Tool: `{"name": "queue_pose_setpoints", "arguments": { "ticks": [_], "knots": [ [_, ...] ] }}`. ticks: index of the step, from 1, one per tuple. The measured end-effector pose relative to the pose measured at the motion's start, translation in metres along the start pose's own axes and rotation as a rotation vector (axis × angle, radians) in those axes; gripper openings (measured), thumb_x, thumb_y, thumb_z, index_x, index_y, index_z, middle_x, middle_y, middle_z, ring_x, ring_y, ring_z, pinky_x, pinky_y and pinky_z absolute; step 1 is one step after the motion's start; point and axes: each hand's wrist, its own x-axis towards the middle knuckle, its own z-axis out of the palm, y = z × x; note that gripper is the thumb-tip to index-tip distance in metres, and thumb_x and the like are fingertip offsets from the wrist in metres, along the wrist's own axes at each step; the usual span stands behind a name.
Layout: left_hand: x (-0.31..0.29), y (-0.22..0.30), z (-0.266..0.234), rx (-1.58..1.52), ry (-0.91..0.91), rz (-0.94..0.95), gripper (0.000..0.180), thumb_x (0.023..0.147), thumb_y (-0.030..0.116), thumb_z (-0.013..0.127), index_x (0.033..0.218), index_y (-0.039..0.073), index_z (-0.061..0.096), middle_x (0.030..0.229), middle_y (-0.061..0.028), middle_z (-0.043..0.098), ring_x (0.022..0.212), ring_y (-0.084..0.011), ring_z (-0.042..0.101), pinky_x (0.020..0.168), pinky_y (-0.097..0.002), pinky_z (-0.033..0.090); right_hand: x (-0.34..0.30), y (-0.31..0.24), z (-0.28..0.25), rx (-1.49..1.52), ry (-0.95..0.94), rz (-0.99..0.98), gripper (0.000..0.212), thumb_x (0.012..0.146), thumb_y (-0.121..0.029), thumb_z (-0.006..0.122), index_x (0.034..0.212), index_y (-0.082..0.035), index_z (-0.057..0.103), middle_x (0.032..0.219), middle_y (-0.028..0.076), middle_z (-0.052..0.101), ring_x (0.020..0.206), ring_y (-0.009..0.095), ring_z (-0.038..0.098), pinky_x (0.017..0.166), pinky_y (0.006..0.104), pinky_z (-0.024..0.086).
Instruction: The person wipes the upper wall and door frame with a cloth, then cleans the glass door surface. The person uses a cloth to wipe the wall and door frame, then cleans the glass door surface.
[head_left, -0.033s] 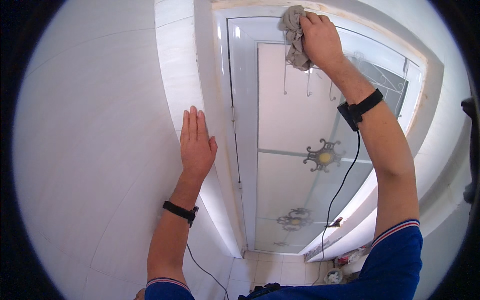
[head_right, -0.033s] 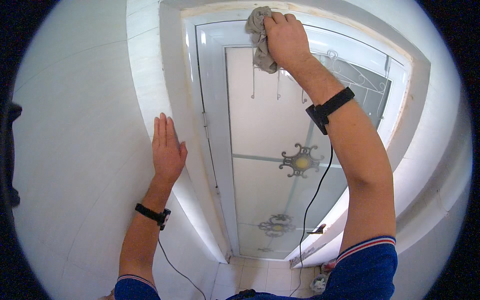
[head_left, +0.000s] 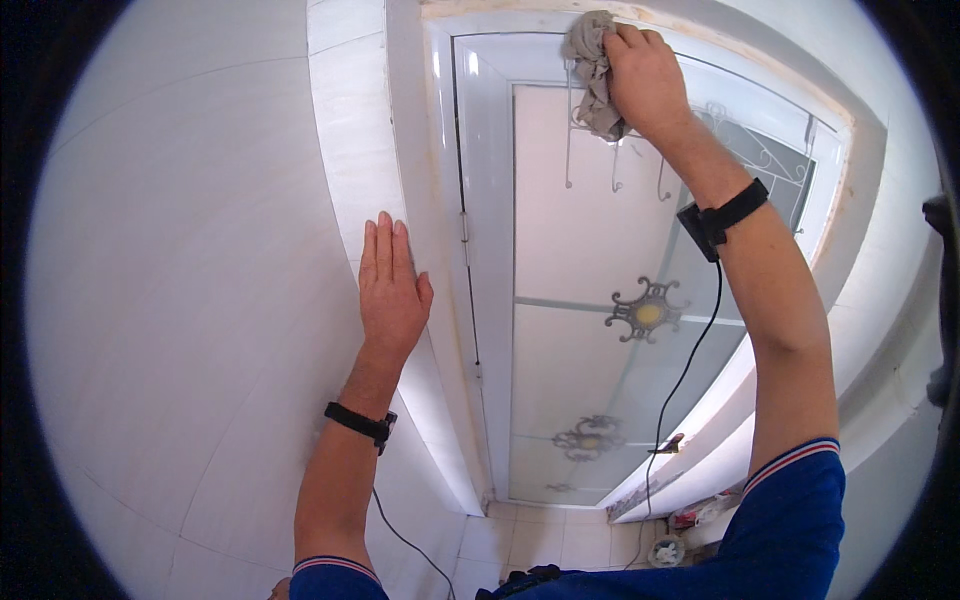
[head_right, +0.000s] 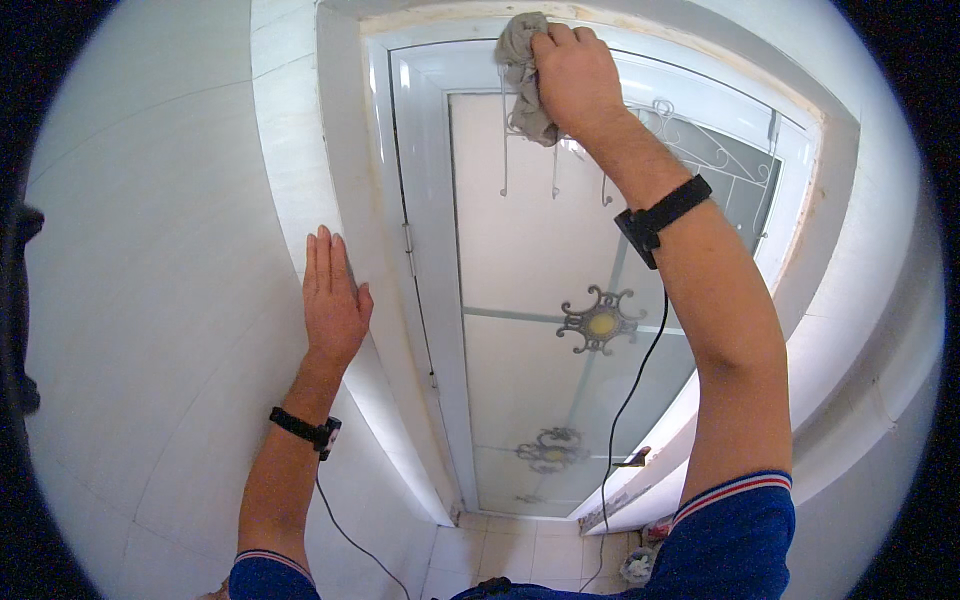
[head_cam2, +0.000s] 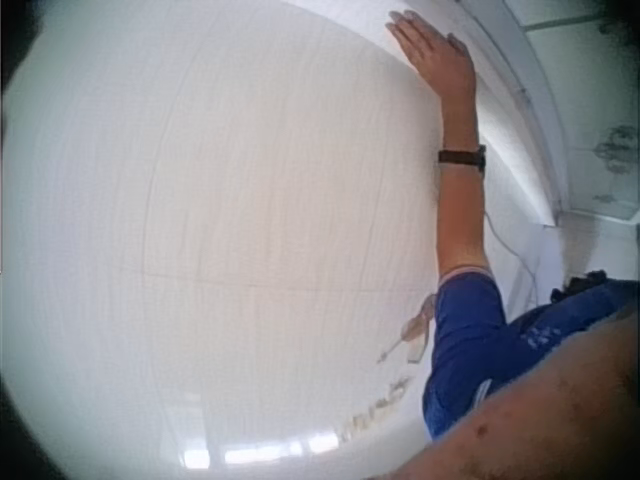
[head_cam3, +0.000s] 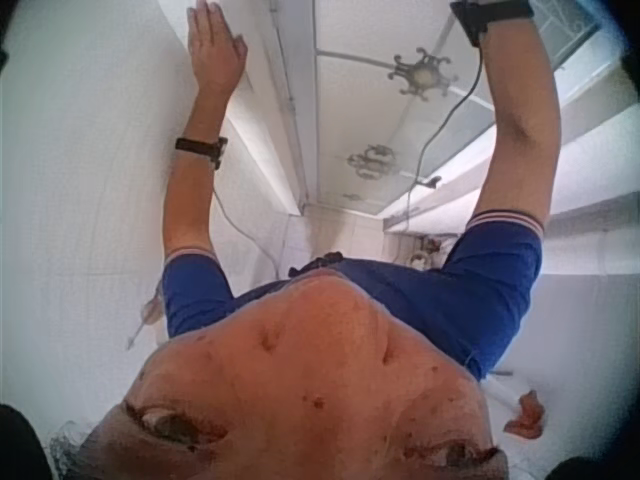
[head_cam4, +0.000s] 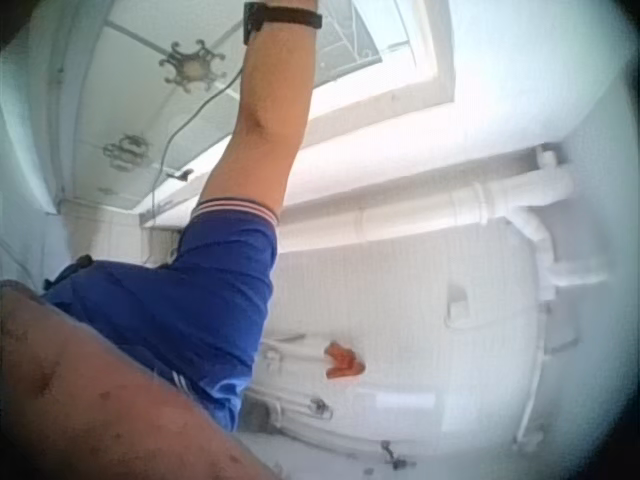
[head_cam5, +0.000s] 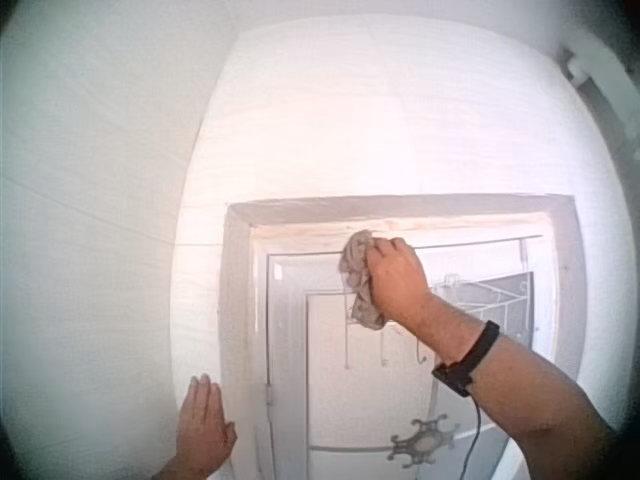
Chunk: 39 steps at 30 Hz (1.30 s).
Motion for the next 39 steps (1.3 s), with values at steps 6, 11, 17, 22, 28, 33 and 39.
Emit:
{"name": "queue_pose_setpoints", "arguments": {
  "ticks": [6,11,17,22,28,33,39],
  "knots": [
    [-0.004,-0.002,0.001,0.019,0.001,-0.005,0.088,0.088,0.0,0.072,0.165,-0.007,0.029,0.176,-0.0279,0.021,0.163,-0.0463,0.022,0.13,-0.0534,0.028,-0.017,0.029,-0.01,-0.024,-0.003,0.092,0.034,0.083,-0.002,0.069,0.117,-0.002,0.07,0.118,0.016,0.071,0.105,0.039,0.067,0.093,0.0482,0.056],
    [-0.005,0.001,-0.001,0.002,-0.009,-0.02,0.086,0.09,0.001,0.072,0.165,-0.007,0.031,0.175,-0.027,0.024,0.162,-0.0456,0.024,0.13,-0.0528,0.029,-0.044,0.072,-0.022,-0.107,0.004,0.11,0.026,0.086,-0.007,0.067,0.112,-0.003,0.07,0.115,0.017,0.071,0.102,0.037,0.067,0.091,0.0476,0.057],
    [-0.005,0.004,-0.002,0.008,-0.004,-0.031,0.083,0.092,0.002,0.072,0.164,-0.006,0.033,0.174,-0.0254,0.029,0.161,-0.0454,0.026,0.129,-0.0521,0.031,-0.066,0.111,-0.035,-0.135,-0.082,0.19,0.039,0.084,-0.001,0.066,0.123,0.001,0.069,0.122,0.021,0.071,0.104,0.042,0.067,0.094,0.0493,0.056],
    [-0.005,0.003,-0.002,0.021,-0.023,-0.036,0.082,0.092,0.003,0.071,0.164,-0.007,0.032,0.174,-0.0253,0.028,0.162,-0.0446,0.025,0.13,-0.0512,0.03,-0.074,0.132,-0.04,-0.158,-0.125,0.242,0.032,0.085,0.0,0.065,0.116,0.001,0.068,0.119,0.021,0.072,0.101,0.044,0.067,0.093,0.0511,0.056],
    [-0.006,0.003,-0.002,0.026,-0.003,-0.008,0.082,0.092,0.003,0.071,0.165,-0.006,0.032,0.174,-0.0257,0.028,0.163,-0.0437,0.024,0.131,-0.0499,0.029,-0.088,0.162,-0.044,-0.207,-0.136,0.31,0.025,0.086,-0.002,0.063,0.111,0.0,0.068,0.117,0.021,0.072,0.102,0.045,0.068,0.093,0.0518,0.057],
    [-0.006,0.002,-0.001,0.041,-0.014,-0.017,0.083,0.092,0.003,0.072,0.164,-0.007,0.032,0.174,-0.026,0.027,0.163,-0.0437,0.023,0.131,-0.0492,0.029,-0.101,0.19,-0.054,-0.291,-0.211,0.377,0.025,0.089,-0.005,0.062,0.112,0.0,0.069,0.117,0.021,0.073,0.102,0.044,0.07,0.094,0.051,0.058],
    [-0.007,0.002,0.002,0.048,-0.011,-0.019,0.084,0.091,0.003,0.071,0.165,-0.007,0.031,0.174,-0.0263,0.026,0.163,-0.0446,0.022,0.131,-0.0508,0.027,-0.104,0.219,-0.066,-0.341,-0.343,0.453,0.027,0.095,-0.01,0.062,0.118,-0.001,0.072,0.119,0.02,0.074,0.108,0.043,0.072,0.097,0.0503,0.059]
  ]
}}
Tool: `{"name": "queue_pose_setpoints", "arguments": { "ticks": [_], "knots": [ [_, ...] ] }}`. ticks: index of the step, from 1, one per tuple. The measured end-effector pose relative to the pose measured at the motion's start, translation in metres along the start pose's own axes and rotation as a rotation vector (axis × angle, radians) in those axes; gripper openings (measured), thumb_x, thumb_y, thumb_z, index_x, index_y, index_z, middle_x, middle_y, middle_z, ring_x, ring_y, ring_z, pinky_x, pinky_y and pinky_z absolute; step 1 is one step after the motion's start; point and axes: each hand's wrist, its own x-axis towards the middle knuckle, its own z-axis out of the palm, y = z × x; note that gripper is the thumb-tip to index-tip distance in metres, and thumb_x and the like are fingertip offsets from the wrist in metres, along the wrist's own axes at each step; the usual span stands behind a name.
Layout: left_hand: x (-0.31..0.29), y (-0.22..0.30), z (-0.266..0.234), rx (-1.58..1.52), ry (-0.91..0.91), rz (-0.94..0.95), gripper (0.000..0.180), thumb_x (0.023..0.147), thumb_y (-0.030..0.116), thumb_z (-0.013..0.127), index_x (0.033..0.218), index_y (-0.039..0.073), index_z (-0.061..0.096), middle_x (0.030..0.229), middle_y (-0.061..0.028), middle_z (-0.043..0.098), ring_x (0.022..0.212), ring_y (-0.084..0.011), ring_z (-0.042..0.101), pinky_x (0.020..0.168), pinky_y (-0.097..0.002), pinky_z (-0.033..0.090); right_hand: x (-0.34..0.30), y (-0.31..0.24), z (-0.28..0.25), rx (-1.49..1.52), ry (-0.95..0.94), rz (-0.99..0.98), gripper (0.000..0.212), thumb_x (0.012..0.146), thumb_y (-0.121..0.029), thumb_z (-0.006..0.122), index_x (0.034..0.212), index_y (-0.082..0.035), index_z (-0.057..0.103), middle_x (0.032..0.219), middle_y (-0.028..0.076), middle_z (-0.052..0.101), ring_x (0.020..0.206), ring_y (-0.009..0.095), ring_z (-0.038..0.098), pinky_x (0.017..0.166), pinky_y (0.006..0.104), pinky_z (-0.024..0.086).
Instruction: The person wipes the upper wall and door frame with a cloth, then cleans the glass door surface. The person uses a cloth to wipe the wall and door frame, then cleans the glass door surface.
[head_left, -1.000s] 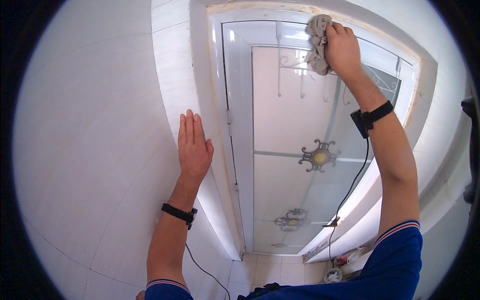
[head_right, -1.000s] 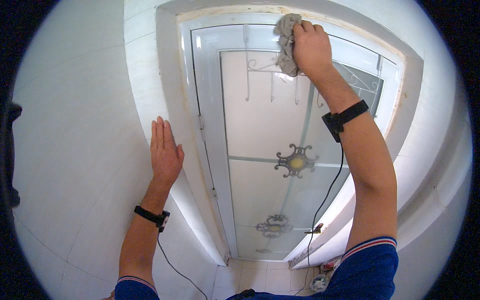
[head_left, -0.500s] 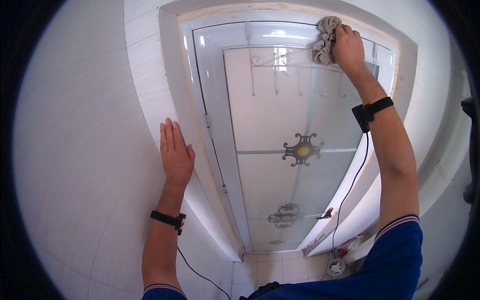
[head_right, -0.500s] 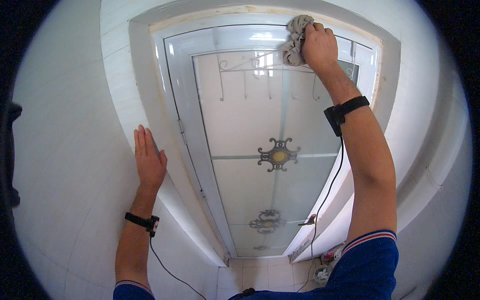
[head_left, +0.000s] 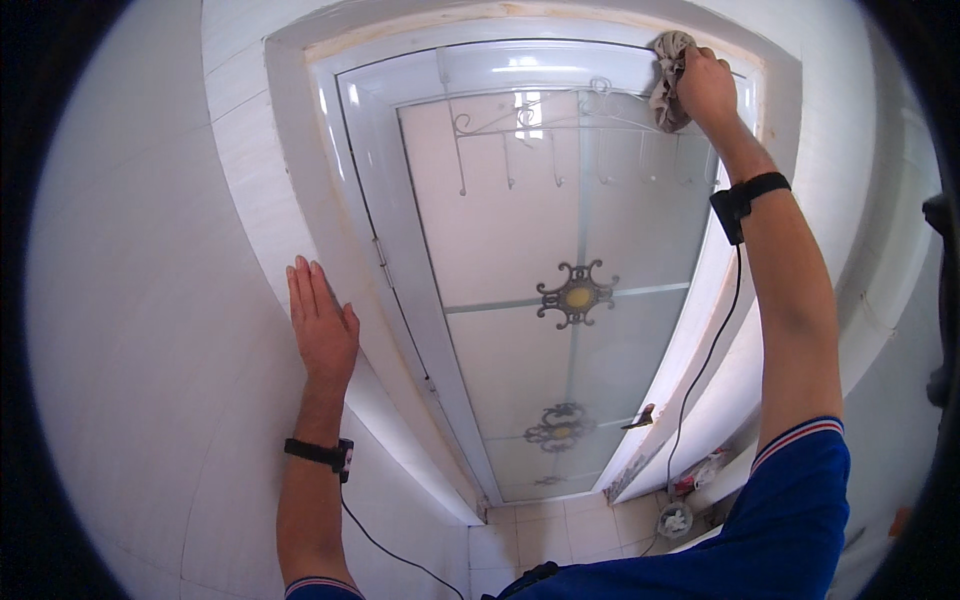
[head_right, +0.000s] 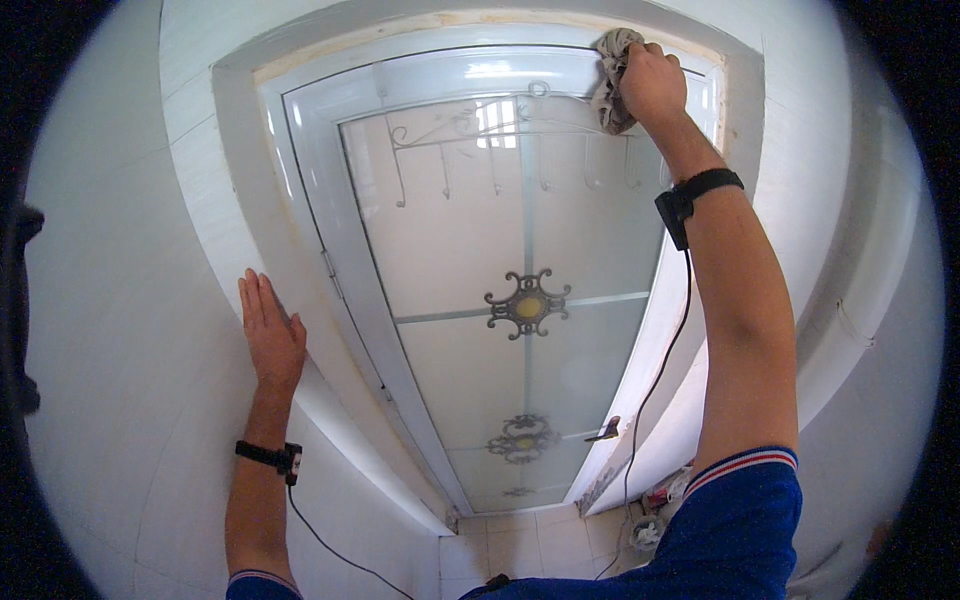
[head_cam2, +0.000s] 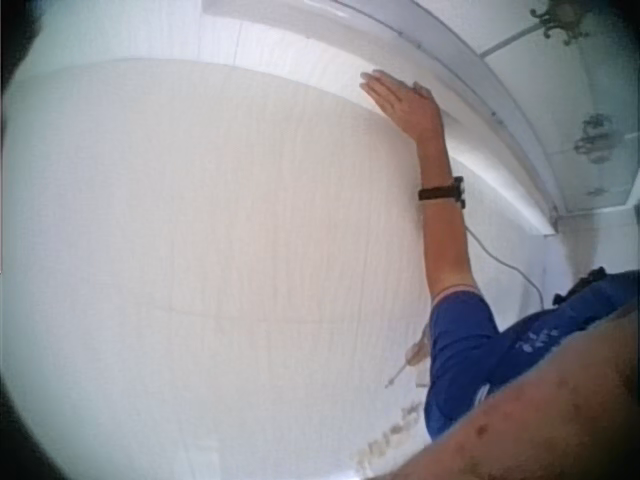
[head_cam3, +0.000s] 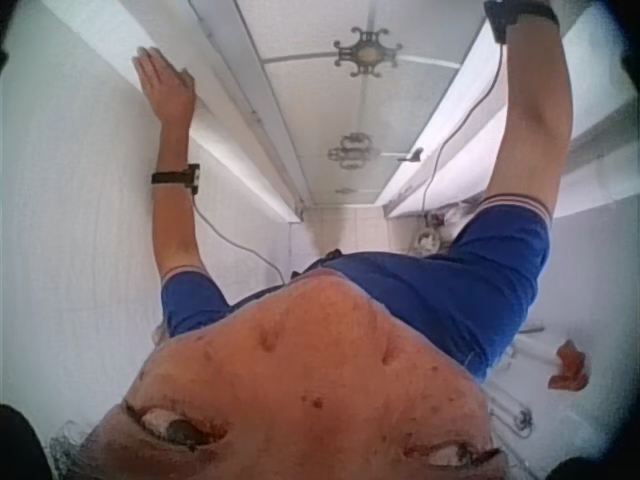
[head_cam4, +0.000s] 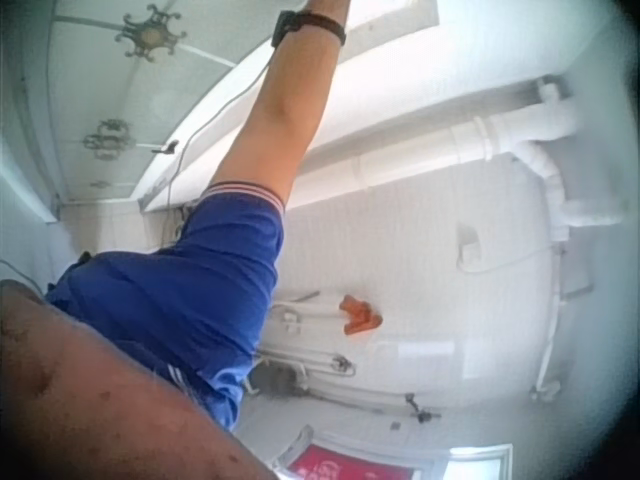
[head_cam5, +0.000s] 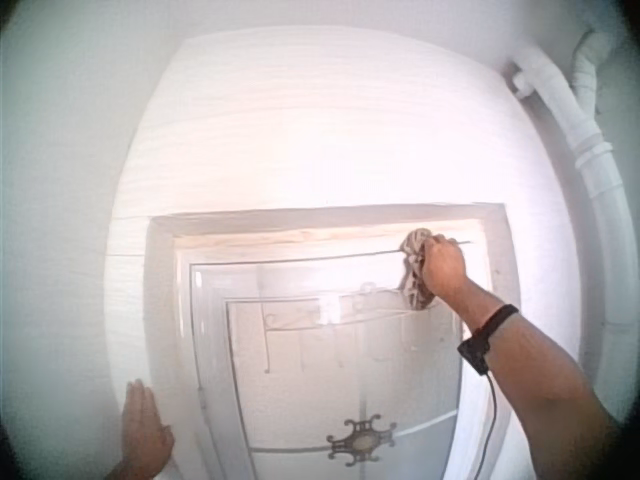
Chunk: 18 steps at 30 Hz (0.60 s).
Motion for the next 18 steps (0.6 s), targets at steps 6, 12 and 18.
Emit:
{"name": "queue_pose_setpoints", "arguments": {
  "ticks": [6,12,18],
  "knots": [
    [0.001,0.001,-0.001,-0.019,0.002,0.009,0.084,0.092,0.003,0.07,0.165,-0.007,0.029,0.174,-0.0284,0.025,0.162,-0.0476,0.022,0.131,-0.0535,0.026,0.006,0.006,0.005,0.028,0.069,-0.046,0.026,0.092,-0.008,0.057,0.113,0.001,0.068,0.113,0.025,0.074,0.1,0.05,0.071,0.091,0.0566,0.058],
    [0.002,0.003,-0.001,-0.002,-0.012,0.001,0.085,0.091,0.0,0.07,0.165,-0.008,0.028,0.173,-0.0296,0.025,0.162,-0.0485,0.022,0.132,-0.0532,0.026,0.018,0.021,-0.004,0.166,-0.006,0.121,0.032,0.096,-0.023,0.061,0.117,-0.001,0.072,0.114,0.027,0.074,0.106,0.047,0.072,0.095,0.0557,0.059],
    [0.001,0.007,0.001,0.028,-0.014,-0.014,0.085,0.091,-0.002,0.069,0.164,-0.01,0.027,0.174,-0.0291,0.023,0.163,-0.0479,0.02,0.133,-0.0517,0.025,0.001,0.065,-0.005,0.23,0.09,0.25,0.038,0.095,-0.028,0.06,0.119,-0.001,0.071,0.113,0.027,0.075,0.106,0.049,0.072,0.095,0.0567,0.058]
  ]
}}
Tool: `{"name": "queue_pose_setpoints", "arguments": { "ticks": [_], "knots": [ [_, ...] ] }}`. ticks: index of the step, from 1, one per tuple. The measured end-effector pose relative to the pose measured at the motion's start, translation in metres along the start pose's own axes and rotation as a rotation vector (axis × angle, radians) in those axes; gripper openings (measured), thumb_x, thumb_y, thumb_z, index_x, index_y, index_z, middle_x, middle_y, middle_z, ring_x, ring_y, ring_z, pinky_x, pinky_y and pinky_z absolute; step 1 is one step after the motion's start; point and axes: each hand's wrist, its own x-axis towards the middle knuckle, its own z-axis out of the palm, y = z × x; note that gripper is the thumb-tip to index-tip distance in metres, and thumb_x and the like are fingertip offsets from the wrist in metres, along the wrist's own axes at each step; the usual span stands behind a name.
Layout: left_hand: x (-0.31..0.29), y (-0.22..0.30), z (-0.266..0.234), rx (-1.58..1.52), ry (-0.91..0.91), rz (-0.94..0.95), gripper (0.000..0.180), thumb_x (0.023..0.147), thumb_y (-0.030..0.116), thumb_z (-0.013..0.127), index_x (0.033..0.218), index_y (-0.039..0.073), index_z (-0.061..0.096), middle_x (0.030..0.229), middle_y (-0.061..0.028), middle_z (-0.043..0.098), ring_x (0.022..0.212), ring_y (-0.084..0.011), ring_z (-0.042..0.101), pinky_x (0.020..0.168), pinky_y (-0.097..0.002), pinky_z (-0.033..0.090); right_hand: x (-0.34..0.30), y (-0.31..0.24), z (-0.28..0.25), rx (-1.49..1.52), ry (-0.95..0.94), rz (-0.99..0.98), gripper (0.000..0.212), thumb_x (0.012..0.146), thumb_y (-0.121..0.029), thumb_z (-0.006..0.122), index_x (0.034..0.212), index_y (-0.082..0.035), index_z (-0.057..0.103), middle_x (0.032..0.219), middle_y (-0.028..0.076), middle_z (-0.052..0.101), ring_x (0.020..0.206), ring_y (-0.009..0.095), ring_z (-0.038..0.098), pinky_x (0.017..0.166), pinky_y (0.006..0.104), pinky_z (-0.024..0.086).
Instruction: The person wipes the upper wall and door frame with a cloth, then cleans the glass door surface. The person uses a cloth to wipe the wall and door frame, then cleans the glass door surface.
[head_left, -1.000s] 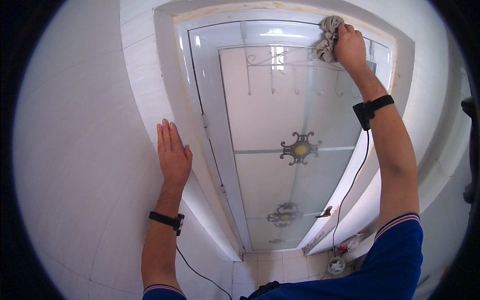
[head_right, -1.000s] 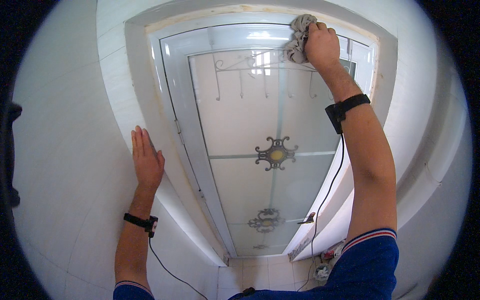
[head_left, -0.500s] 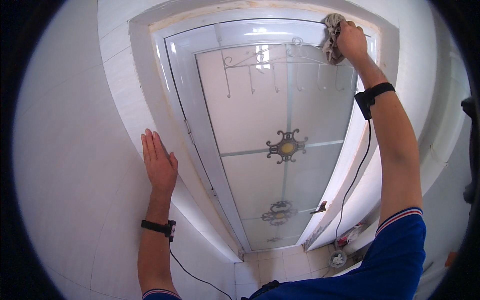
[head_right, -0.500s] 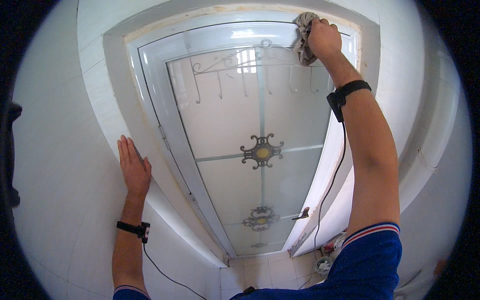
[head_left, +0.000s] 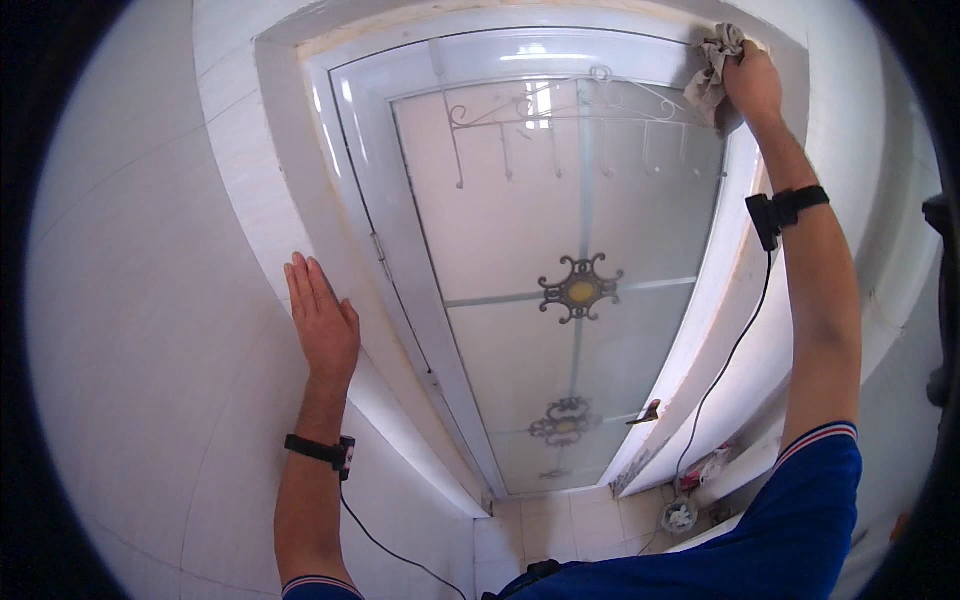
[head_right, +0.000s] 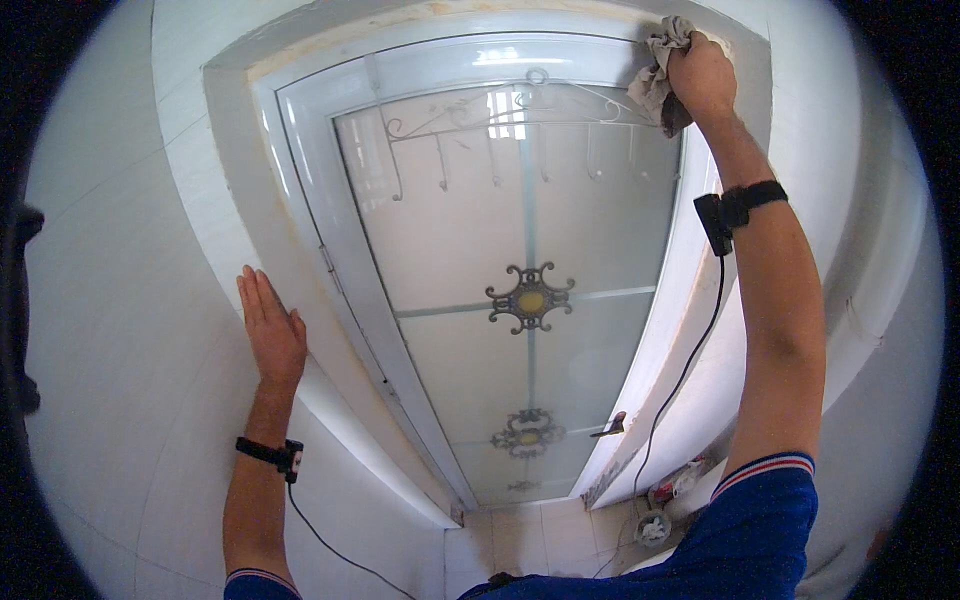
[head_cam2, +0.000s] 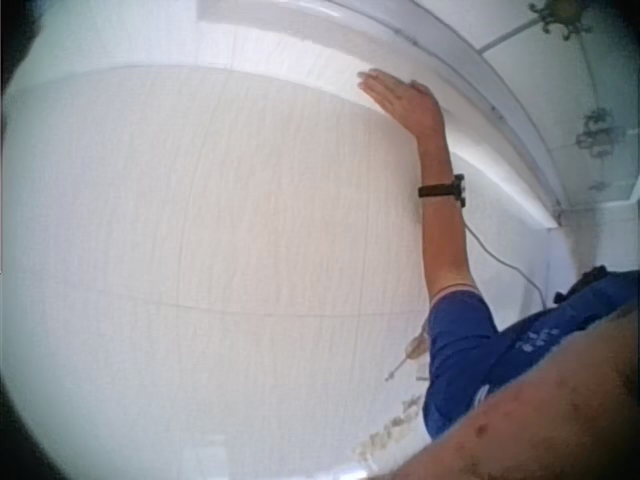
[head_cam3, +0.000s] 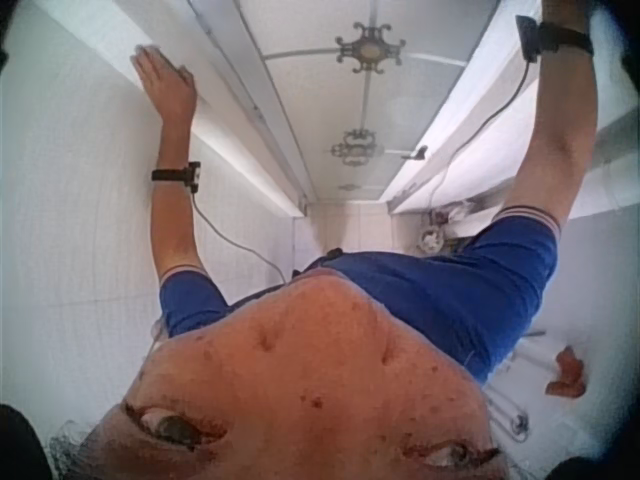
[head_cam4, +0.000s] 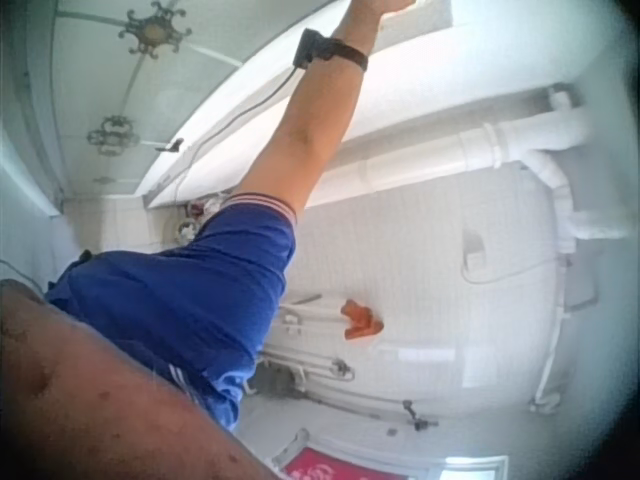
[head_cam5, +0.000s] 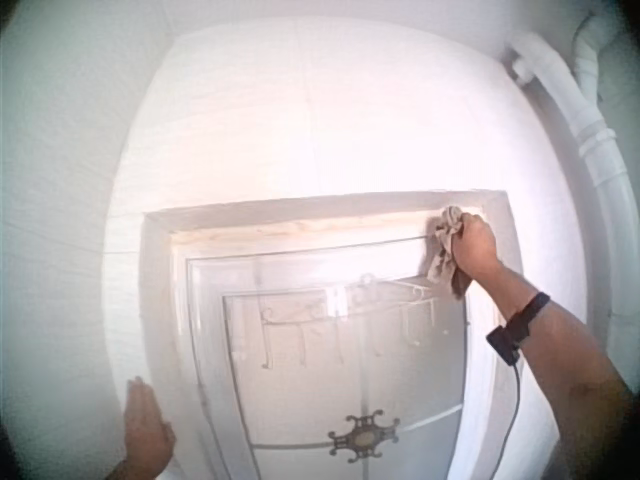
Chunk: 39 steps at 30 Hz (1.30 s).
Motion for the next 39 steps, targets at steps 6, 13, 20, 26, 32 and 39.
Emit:
{"name": "queue_pose_setpoints", "arguments": {
  "ticks": [6,13,20,26,32,39],
  "knots": [
    [0.001,0.004,0.003,0.022,-0.007,-0.023,0.085,0.092,-0.003,0.067,0.164,-0.012,0.024,0.175,-0.0295,0.021,0.164,-0.0468,0.017,0.133,-0.0515,0.023,0.011,-0.022,0.018,-0.028,-0.04,-0.157,0.039,0.095,-0.03,0.061,0.12,-0.002,0.072,0.115,0.026,0.075,0.108,0.048,0.072,0.097,0.0567,0.057],
    [0.001,0.007,-0.005,-0.013,-0.051,-0.044,0.085,0.092,-0.004,0.066,0.165,-0.012,0.024,0.175,-0.0302,0.019,0.164,-0.0478,0.017,0.133,-0.0514,0.023,0.016,-0.039,0.033,-0.273,-0.055,-0.402,0.03,0.096,-0.022,0.062,0.117,-0.003,0.072,0.117,0.025,0.074,0.106,0.045,0.073,0.096,0.0549,0.059],
    [0.002,0.007,-0.005,0.018,-0.045,-0.027,0.088,0.09,-0.005,0.069,0.165,-0.011,0.023,0.175,-0.0302,0.018,0.163,-0.0482,0.018,0.133,-0.0509,0.024,0.051,-0.003,0.033,-0.188,-0.155,-0.127,0.037,0.096,-0.029,0.062,0.113,0.001,0.076,0.114,0.03,0.075,0.111,0.047,0.072,0.097,0.0531,0.058],
    [0.001,0.007,-0.003,0.03,-0.036,-0.028,0.089,0.089,-0.008,0.067,0.165,-0.011,0.021,0.176,-0.0302,0.017,0.164,-0.0485,0.017,0.133,-0.0516,0.025,0.051,-0.005,0.04,-0.035,-0.074,0.002,0.032,0.091,-0.02,0.062,0.096,0.006,0.079,0.096,0.032,0.076,0.091,0.049,0.075,0.087,0.0536,0.061],
    [0.002,0.012,-0.004,-0.005,-0.018,-0.029,0.089,0.089,-0.009,0.065,0.166,-0.011,0.021,0.176,-0.0304,0.016,0.163,-0.049,0.017,0.133,-0.0521,0.025,0.064,0.019,0.053,0.099,-0.103,0.064,0.033,0.095,-0.022,0.059,0.11,0.003,0.075,0.106,0.032,0.075,0.103,0.047,0.074,0.092,0.0531,0.058],
    [0.0,0.009,-0.006,0.001,-0.057,-0.033,0.09,0.09,-0.008,0.066,0.166,-0.011,0.019,0.176,-0.0296,0.014,0.164,-0.0483,0.015,0.133,-0.0512,0.024,0.033,0.071,0.044,0.641,-0.093,0.326,0.059,0.099,-0.043,0.058,0.126,0.007,0.072,0.123,0.031,0.074,0.11,0.045,0.073,0.096,0.0522,0.056]
  ]
}}
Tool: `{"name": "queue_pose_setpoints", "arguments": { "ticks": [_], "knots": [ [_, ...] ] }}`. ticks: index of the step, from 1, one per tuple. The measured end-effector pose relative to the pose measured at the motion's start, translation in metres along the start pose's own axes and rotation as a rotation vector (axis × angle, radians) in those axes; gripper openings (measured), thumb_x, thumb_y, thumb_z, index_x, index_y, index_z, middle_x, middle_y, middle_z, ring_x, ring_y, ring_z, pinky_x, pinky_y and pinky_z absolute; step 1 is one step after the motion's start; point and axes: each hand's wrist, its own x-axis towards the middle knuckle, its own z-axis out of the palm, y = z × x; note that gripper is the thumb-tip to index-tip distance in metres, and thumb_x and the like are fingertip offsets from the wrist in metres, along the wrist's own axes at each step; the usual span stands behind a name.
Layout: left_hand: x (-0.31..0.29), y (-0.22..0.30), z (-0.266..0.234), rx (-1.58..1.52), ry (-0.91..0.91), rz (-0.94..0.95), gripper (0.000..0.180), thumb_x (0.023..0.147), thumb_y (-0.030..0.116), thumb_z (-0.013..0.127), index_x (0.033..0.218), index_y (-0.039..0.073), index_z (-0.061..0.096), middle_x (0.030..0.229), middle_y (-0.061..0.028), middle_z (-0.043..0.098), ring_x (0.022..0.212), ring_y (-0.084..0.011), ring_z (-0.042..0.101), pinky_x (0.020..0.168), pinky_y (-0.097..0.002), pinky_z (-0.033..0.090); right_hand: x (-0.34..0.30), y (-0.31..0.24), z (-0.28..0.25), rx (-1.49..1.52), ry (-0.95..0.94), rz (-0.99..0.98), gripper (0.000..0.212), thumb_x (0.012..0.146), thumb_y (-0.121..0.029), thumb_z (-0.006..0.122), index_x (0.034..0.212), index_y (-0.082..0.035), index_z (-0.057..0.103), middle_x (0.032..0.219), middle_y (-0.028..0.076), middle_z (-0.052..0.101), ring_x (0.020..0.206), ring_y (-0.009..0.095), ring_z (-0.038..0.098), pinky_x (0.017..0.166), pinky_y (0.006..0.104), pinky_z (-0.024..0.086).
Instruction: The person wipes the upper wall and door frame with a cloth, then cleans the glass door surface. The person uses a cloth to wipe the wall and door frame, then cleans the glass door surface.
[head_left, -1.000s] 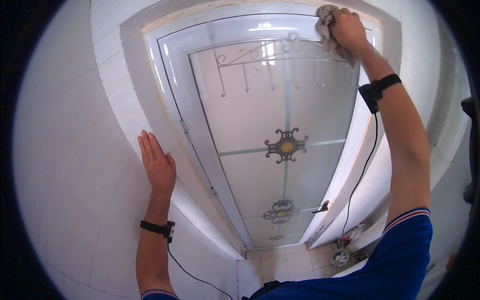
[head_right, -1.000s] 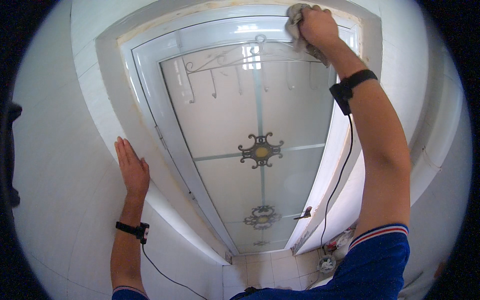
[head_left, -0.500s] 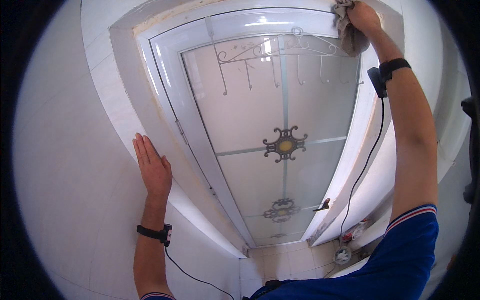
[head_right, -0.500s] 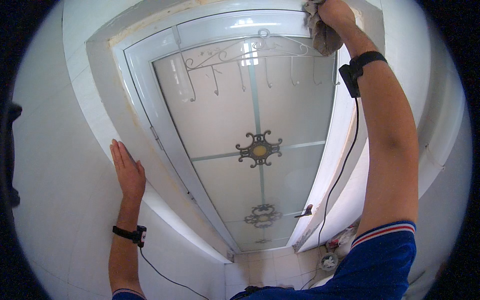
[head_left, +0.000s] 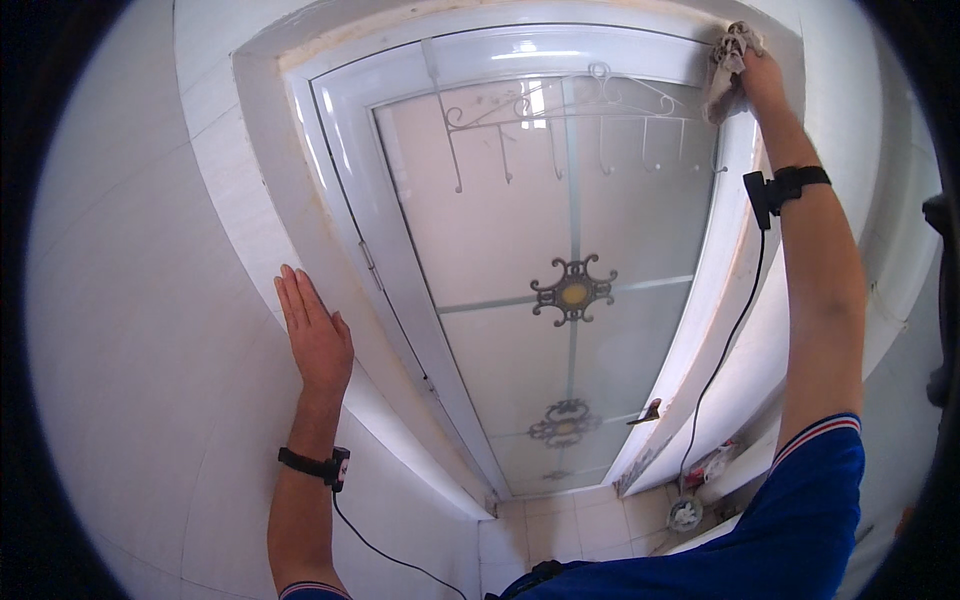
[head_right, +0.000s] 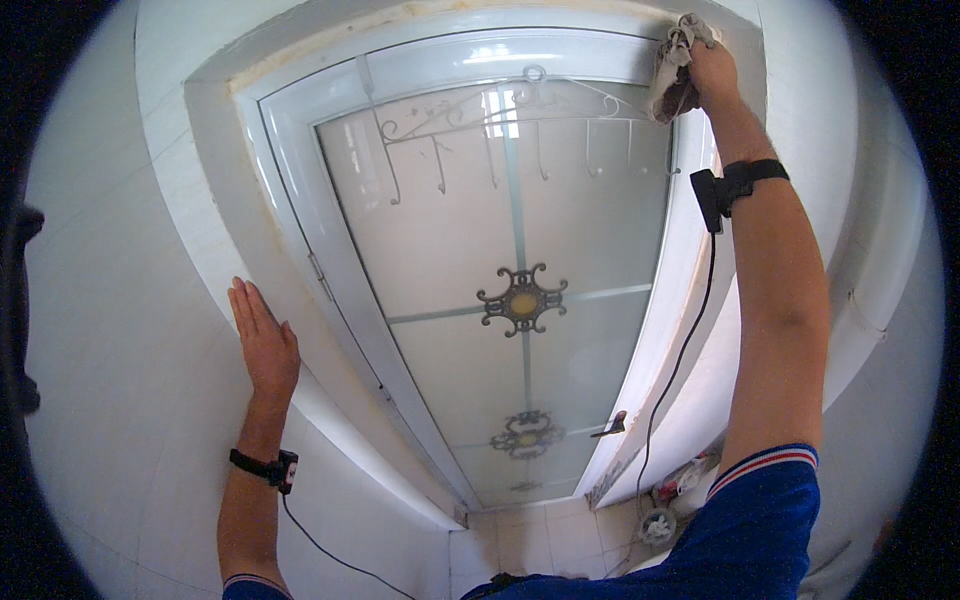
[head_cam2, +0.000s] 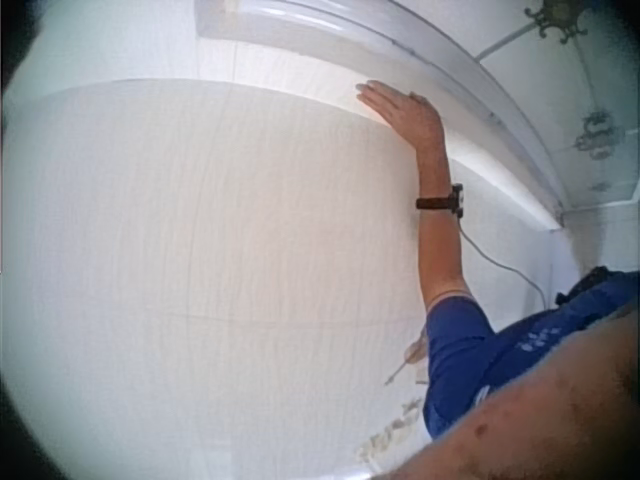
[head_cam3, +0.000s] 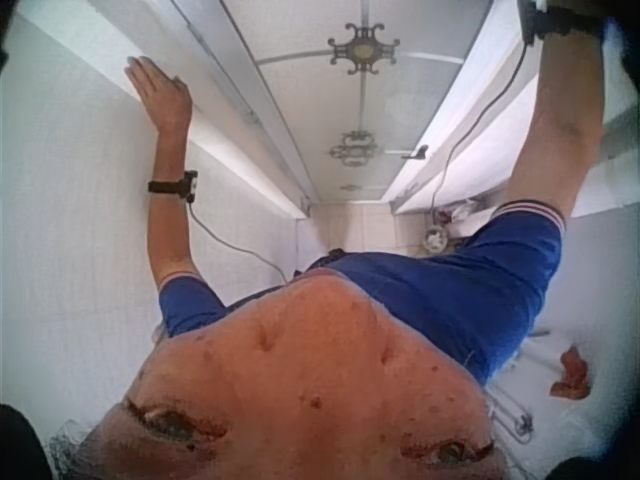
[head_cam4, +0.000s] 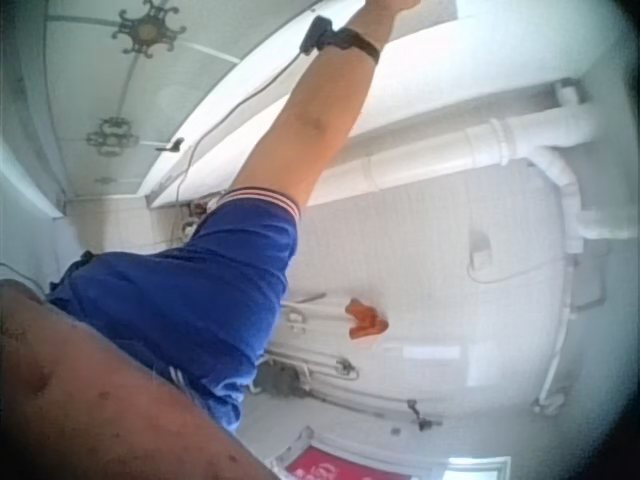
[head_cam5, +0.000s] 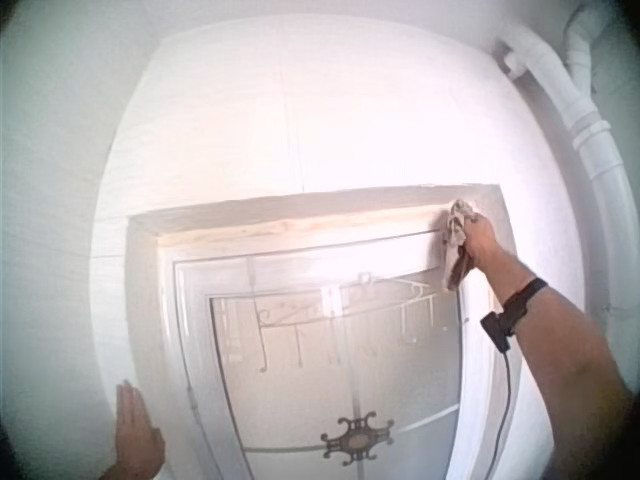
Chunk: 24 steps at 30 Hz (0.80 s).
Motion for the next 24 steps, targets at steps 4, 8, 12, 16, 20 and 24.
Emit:
{"name": "queue_pose_setpoints", "arguments": {
  "ticks": [4,8,12,16,20,24],
  "knots": [
    [0.001,0.002,0.002,-0.01,0.006,-0.014,0.09,0.09,-0.007,0.067,0.166,-0.011,0.019,0.177,-0.029,0.013,0.164,-0.0481,0.014,0.133,-0.0509,0.024,-0.02,-0.004,0.016,0.122,-0.029,0.049,0.061,0.099,-0.046,0.059,0.126,0.007,0.072,0.119,0.027,0.076,0.107,0.04,0.075,0.093,0.048,0.056],
    [0.001,0.001,-0.001,-0.009,0.007,-0.004,0.088,0.09,-0.006,0.068,0.165,-0.01,0.021,0.176,-0.0289,0.015,0.164,-0.048,0.015,0.133,-0.051,0.024,-0.03,-0.03,0.038,0.117,-0.075,0.045,0.059,0.101,-0.046,0.056,0.127,0.005,0.072,0.115,0.027,0.077,0.106,0.041,0.075,0.092,0.0478,0.057],
    [0.001,-0.004,-0.005,-0.018,-0.006,0.011,0.088,0.09,-0.004,0.069,0.165,-0.01,0.024,0.176,-0.0287,0.018,0.164,-0.0476,0.016,0.133,-0.0509,0.025,-0.037,-0.041,0.033,-0.032,-0.051,-0.056,0.058,0.1,-0.045,0.055,0.127,0.003,0.072,0.119,0.031,0.075,0.113,0.047,0.072,0.099,0.0505,0.055],
    [-0.001,-0.009,-0.001,-0.034,-0.012,0.014,0.089,0.089,-0.003,0.071,0.165,-0.01,0.024,0.176,-0.0284,0.019,0.164,-0.047,0.017,0.133,-0.0505,0.024,-0.032,-0.033,-0.012,-0.047,0.041,-0.046,0.055,0.099,-0.04,0.053,0.13,0.002,0.071,0.124,0.031,0.074,0.12,0.048,0.069,0.104,0.0506,0.052],
    [-0.001,-0.009,0.006,0.012,0.022,0.027,0.091,0.089,-0.003,0.071,0.166,-0.01,0.024,0.176,-0.0282,0.019,0.164,-0.0467,0.018,0.133,-0.0502,0.024,-0.021,-0.01,-0.054,-0.252,0.182,-0.04,0.055,0.098,-0.035,0.056,0.138,0.002,0.064,0.127,0.032,0.072,0.122,0.047,0.069,0.107,0.0508,0.052],
    [-0.001,-0.01,0.009,-0.005,0.042,0.033,0.09,0.088,-0.003,0.07,0.166,-0.009,0.024,0.176,-0.0281,0.018,0.164,-0.0466,0.017,0.133,-0.0501,0.024,-0.01,-0.002,-0.042,-0.427,0.311,0.141,0.058,0.093,-0.032,0.065,0.138,0.004,0.056,0.13,0.033,0.07,0.121,0.048,0.069,0.105,0.0512,0.055]
  ]
}}
